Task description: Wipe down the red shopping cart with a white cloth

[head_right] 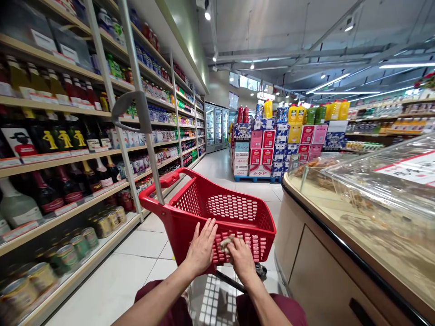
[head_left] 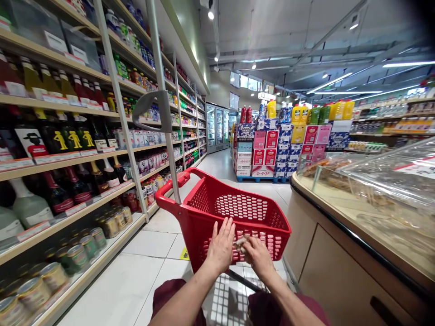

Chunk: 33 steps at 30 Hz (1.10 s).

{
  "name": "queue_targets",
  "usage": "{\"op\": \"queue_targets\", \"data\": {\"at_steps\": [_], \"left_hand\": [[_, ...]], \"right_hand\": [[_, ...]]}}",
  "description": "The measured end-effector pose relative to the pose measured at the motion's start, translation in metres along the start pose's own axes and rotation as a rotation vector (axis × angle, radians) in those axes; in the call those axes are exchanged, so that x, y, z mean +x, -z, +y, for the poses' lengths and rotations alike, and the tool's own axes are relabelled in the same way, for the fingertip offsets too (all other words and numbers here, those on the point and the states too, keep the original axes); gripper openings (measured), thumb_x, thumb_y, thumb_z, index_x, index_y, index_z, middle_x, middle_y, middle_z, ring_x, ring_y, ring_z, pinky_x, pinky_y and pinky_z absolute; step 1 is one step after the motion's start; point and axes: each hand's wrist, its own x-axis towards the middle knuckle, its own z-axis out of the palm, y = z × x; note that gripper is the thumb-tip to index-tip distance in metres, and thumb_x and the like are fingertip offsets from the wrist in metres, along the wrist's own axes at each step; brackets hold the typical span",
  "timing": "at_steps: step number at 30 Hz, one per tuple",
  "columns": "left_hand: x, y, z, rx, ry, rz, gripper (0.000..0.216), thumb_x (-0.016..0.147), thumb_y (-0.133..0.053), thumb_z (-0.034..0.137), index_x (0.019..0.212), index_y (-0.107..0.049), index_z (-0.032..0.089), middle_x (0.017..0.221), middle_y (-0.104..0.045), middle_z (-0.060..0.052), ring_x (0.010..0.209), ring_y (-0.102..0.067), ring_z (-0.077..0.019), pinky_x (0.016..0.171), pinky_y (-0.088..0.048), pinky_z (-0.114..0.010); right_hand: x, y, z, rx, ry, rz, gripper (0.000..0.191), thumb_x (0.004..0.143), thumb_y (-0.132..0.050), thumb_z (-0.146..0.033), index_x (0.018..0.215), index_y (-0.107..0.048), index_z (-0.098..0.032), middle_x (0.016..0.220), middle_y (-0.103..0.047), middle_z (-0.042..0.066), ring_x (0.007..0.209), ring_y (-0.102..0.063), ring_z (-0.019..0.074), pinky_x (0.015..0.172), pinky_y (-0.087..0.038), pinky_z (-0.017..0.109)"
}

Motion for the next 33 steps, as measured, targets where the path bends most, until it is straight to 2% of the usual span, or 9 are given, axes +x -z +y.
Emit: {"op": "queue_targets", "data": {"at_steps": [5, 10, 14, 19, 21, 24, 27, 31, 33], "left_hand": [[0.012, -0.003, 0.016, -0.032, -0.034, -0.048, 0.068, 0.074, -0.043, 0.019, 0.137, -0.021, 0.007, 0.145, -0.02, -0.013, 0.135, -0.008, -0.0243, 0.107, -0.012, -0.049], [0.023, -0.003, 0.031, -0.052, -0.09, -0.064, 0.063, 0.076, -0.04, 0.018, 0.136, -0.023, 0.007, 0.145, -0.021, -0.013, 0.135, -0.009, -0.0241, 0.107, -0.012, -0.048], [0.027, -0.006, 0.037, -0.044, -0.094, -0.087, 0.063, 0.076, -0.04, 0.017, 0.136, -0.025, 0.008, 0.145, -0.022, -0.013, 0.135, -0.012, -0.0244, 0.107, -0.011, -0.048], [0.03, -0.005, 0.028, -0.051, -0.092, -0.081, 0.063, 0.075, -0.041, 0.018, 0.135, -0.027, 0.008, 0.144, -0.024, -0.013, 0.134, -0.012, -0.0238, 0.107, -0.011, -0.048], [0.031, -0.001, 0.016, -0.033, -0.03, -0.06, 0.062, 0.075, -0.04, 0.017, 0.135, -0.029, 0.009, 0.144, -0.026, -0.012, 0.134, -0.013, -0.0233, 0.108, -0.011, -0.049], [0.029, 0.004, -0.007, 0.006, 0.131, -0.042, 0.059, 0.074, -0.039, 0.015, 0.132, -0.034, 0.009, 0.142, -0.029, -0.013, 0.134, -0.017, -0.0245, 0.107, -0.012, -0.05], [0.024, 0.004, -0.021, 0.027, 0.171, -0.081, 0.058, 0.073, -0.04, 0.013, 0.13, -0.038, 0.006, 0.14, -0.033, -0.014, 0.132, -0.021, -0.0246, 0.108, -0.016, -0.045], [0.018, 0.005, -0.026, 0.045, 0.152, -0.102, 0.058, 0.074, -0.038, 0.014, 0.131, -0.036, 0.005, 0.14, -0.034, -0.013, 0.132, -0.021, -0.0239, 0.108, -0.018, -0.042], [0.017, 0.008, -0.026, 0.044, 0.126, -0.116, 0.057, 0.075, -0.037, 0.015, 0.132, -0.035, 0.006, 0.14, -0.033, -0.012, 0.132, -0.021, -0.0234, 0.108, -0.016, -0.043]], "right_hand": [[-0.013, 0.013, 0.026, -0.088, -0.092, 0.133, 0.022, 0.085, -0.045, -0.025, 0.1, -0.06, -0.021, 0.11, -0.054, 0.01, 0.1, -0.049, 0.022, 0.078, -0.041, 0.034], [-0.032, 0.023, 0.05, -0.107, -0.086, 0.0, 0.021, 0.084, -0.043, -0.019, 0.093, -0.062, -0.023, 0.102, -0.058, 0.007, 0.091, -0.052, 0.0188, 0.07, -0.041, 0.029], [-0.045, 0.029, 0.069, -0.163, -0.194, 0.128, 0.023, 0.083, -0.044, -0.027, 0.096, -0.062, -0.022, 0.107, -0.056, 0.009, 0.092, -0.051, 0.0218, 0.071, -0.041, 0.033], [-0.064, 0.038, 0.091, -0.116, -0.264, -0.011, 0.026, 0.074, -0.044, -0.015, 0.09, -0.061, -0.026, 0.095, -0.058, 0.005, 0.082, -0.051, 0.0192, 0.066, -0.043, 0.031], [-0.064, 0.041, 0.098, -0.082, -0.314, 0.028, 0.031, 0.072, -0.043, -0.015, 0.097, -0.059, -0.026, 0.096, -0.056, 0.005, 0.086, -0.051, 0.0198, 0.07, -0.043, 0.032], [-0.042, 0.042, 0.101, -0.07, -0.468, 0.219, 0.037, 0.073, -0.039, -0.017, 0.105, -0.056, -0.019, 0.101, -0.055, 0.01, 0.094, -0.048, 0.0237, 0.079, -0.041, 0.039], [-0.001, 0.031, 0.08, -0.042, -0.546, 0.324, 0.036, 0.072, -0.035, -0.013, 0.1, -0.057, -0.015, 0.095, -0.058, 0.011, 0.091, -0.049, 0.0241, 0.079, -0.039, 0.042], [0.044, 0.014, 0.037, 0.115, -0.322, 0.23, 0.04, 0.074, -0.037, -0.011, 0.108, -0.054, -0.019, 0.102, -0.057, 0.008, 0.093, -0.048, 0.0205, 0.081, -0.041, 0.036], [0.048, 0.015, 0.034, 0.113, -0.309, 0.263, 0.041, 0.075, -0.038, -0.013, 0.114, -0.052, -0.017, 0.104, -0.054, 0.01, 0.094, -0.046, 0.0216, 0.081, -0.041, 0.037]]}}
